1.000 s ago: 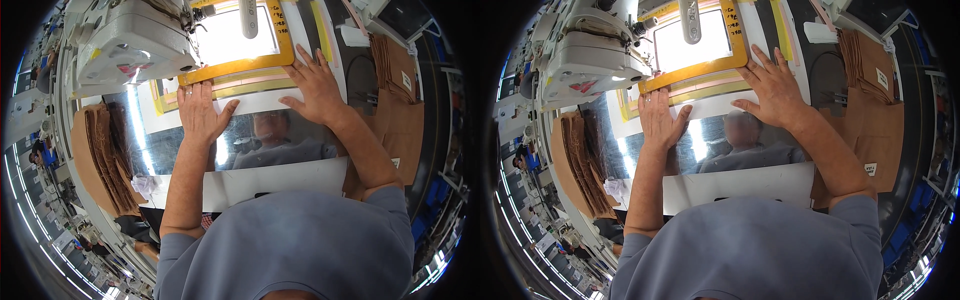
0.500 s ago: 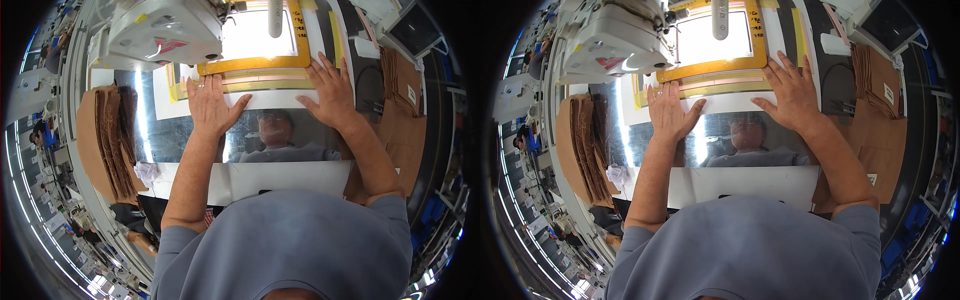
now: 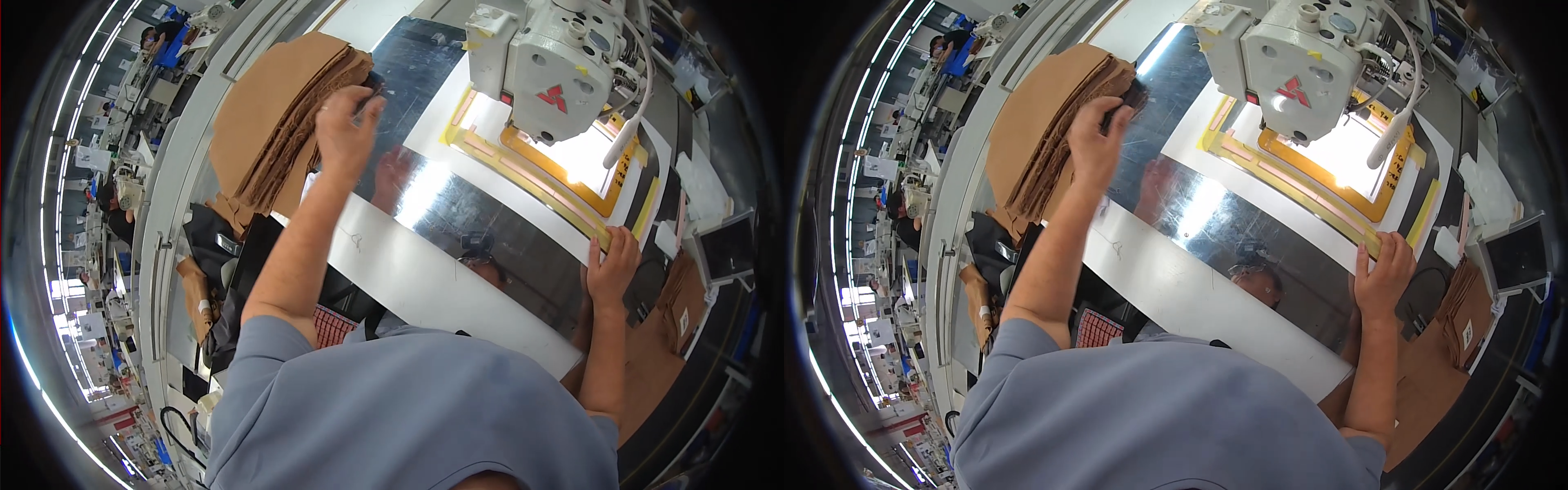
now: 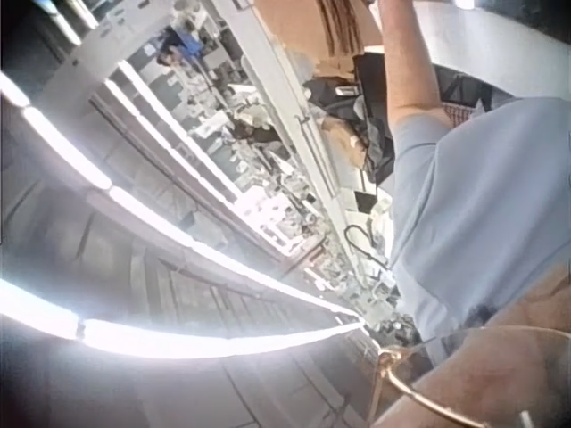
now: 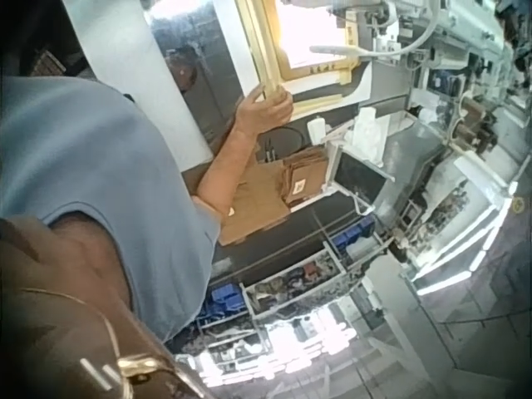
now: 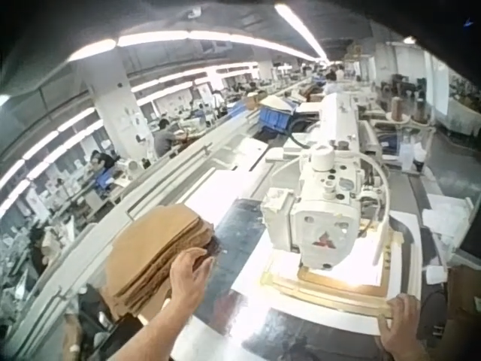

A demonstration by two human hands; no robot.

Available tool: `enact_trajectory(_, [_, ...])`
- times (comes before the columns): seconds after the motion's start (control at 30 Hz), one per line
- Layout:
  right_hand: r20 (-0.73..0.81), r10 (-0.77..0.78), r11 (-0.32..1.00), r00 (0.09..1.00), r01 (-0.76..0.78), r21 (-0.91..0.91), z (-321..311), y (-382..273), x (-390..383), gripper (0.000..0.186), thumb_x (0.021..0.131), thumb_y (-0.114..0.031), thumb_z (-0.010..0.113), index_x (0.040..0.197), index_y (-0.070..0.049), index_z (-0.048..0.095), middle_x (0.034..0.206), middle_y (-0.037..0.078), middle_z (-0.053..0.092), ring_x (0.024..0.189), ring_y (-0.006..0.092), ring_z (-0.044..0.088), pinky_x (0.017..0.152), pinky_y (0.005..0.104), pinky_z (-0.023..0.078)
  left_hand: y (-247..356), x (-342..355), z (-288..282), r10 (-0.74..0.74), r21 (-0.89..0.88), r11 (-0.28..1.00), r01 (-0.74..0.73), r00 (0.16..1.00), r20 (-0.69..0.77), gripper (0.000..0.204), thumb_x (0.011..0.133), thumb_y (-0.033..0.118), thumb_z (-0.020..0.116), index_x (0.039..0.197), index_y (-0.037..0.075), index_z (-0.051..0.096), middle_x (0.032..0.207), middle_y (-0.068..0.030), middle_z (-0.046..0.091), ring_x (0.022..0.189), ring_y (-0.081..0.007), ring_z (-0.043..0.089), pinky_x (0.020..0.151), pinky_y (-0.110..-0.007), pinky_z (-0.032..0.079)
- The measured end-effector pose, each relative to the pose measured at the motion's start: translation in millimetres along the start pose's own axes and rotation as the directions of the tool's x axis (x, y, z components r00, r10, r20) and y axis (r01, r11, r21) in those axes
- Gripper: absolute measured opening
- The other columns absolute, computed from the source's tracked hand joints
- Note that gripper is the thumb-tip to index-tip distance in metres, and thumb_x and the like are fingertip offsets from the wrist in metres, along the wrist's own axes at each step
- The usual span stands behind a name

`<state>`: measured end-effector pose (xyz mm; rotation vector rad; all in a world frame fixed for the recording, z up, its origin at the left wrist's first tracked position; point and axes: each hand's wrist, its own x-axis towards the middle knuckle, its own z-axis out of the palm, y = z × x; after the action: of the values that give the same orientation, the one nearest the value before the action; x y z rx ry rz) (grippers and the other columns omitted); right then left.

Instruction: Sewing leather pocket pieces onto larger panels using an industrial sewing machine.

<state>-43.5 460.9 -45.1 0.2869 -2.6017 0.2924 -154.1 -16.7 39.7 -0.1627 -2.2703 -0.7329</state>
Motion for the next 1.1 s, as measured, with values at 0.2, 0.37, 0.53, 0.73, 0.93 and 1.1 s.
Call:
enact_trajectory(0.2, [0.007, -0.062, 0.998, 0.998, 0.062, -0.008, -3, -5, 3, 0.028, 0.096, -0.019, 0.066, 0.120, -0.004, 0.062, 0.122, 0.013, 0.060, 0.115, 0.0340, 0.057, 0.104, 0.0478, 0.040, -156, 64, -64, -0.479, 0.290, 0.848, 0.444, 0.876, 0.059, 0.031, 0.087, 0.032, 0.083, 0.103, 0.006, 0.081, 0.094, -0.0163, 0.078, 0.088, -0.0284, 0.075, 0.085, -0.037, 0.056])
enact_trajectory(0.37, [0.060, -0.057, 0.998, 0.997, 0.058, -0.013, -24, -42, -4, 0.023, 0.095, -0.016, 0.066, 0.116, -0.005, 0.064, 0.119, 0.011, 0.064, 0.111, 0.0323, 0.059, 0.101, 0.0462, 0.042, -181, 98, -58, -0.504, 0.447, 0.826, 0.343, 0.805, 0.314, 0.032, 0.083, 0.036, 0.086, 0.101, 0.010, 0.083, 0.093, -0.0144, 0.079, 0.090, -0.0265, 0.076, 0.086, -0.037, 0.057])
enact_trajectory(0.53, [0.228, -0.191, 0.908, 0.955, 0.083, 0.412, -11, -150, 32, 0.023, 0.090, -0.012, 0.070, 0.112, -0.006, 0.067, 0.109, 0.010, 0.069, 0.101, 0.0312, 0.064, 0.091, 0.0431, 0.045, -200, 113, -75, -0.463, 0.453, 0.854, 0.255, 0.769, 0.440, 0.033, 0.081, 0.038, 0.086, 0.100, 0.011, 0.083, 0.092, -0.0120, 0.079, 0.088, -0.0249, 0.076, 0.084, -0.037, 0.058])
enact_trajectory(0.73, [0.194, -0.587, 0.649, 0.786, 0.313, 0.693, 65, -307, 84, 0.050, 0.084, -0.017, 0.076, 0.131, -0.007, 0.062, 0.136, 0.011, 0.061, 0.121, 0.0288, 0.060, 0.100, 0.0422, 0.046, -207, 119, -69, -0.293, 0.390, 0.918, 0.077, 0.794, 0.533, 0.028, 0.085, 0.028, 0.080, 0.104, 0.007, 0.082, 0.092, -0.0136, 0.079, 0.084, -0.0214, 0.076, 0.080, -0.033, 0.059])
enact_trajectory(0.93, [-0.037, -0.725, 0.544, 0.688, 0.605, 0.582, 135, -402, 98, 0.040, 0.092, -0.016, 0.061, 0.131, -0.007, 0.061, 0.138, 0.011, 0.060, 0.123, 0.0257, 0.058, 0.098, 0.0411, 0.046, -204, 114, -78, -0.272, 0.310, 0.943, 0.124, 0.823, 0.499, 0.022, 0.082, 0.018, 0.076, 0.097, 0.003, 0.081, 0.087, -0.0123, 0.078, 0.082, -0.0197, 0.076, 0.080, -0.033, 0.059])
enact_trajectory(1.1, [0.054, -0.799, 0.420, 0.598, 0.492, 0.763, 134, -411, 82, 0.017, 0.088, -0.011, 0.057, 0.104, -0.008, 0.062, 0.111, 0.008, 0.062, 0.102, 0.0239, 0.060, 0.086, 0.0389, 0.047, -206, 103, -82, -0.288, 0.150, 0.958, 0.247, 0.845, 0.451, 0.020, 0.082, 0.015, 0.076, 0.098, 0.003, 0.081, 0.087, -0.0118, 0.079, 0.082, -0.0194, 0.076, 0.079, -0.032, 0.059])
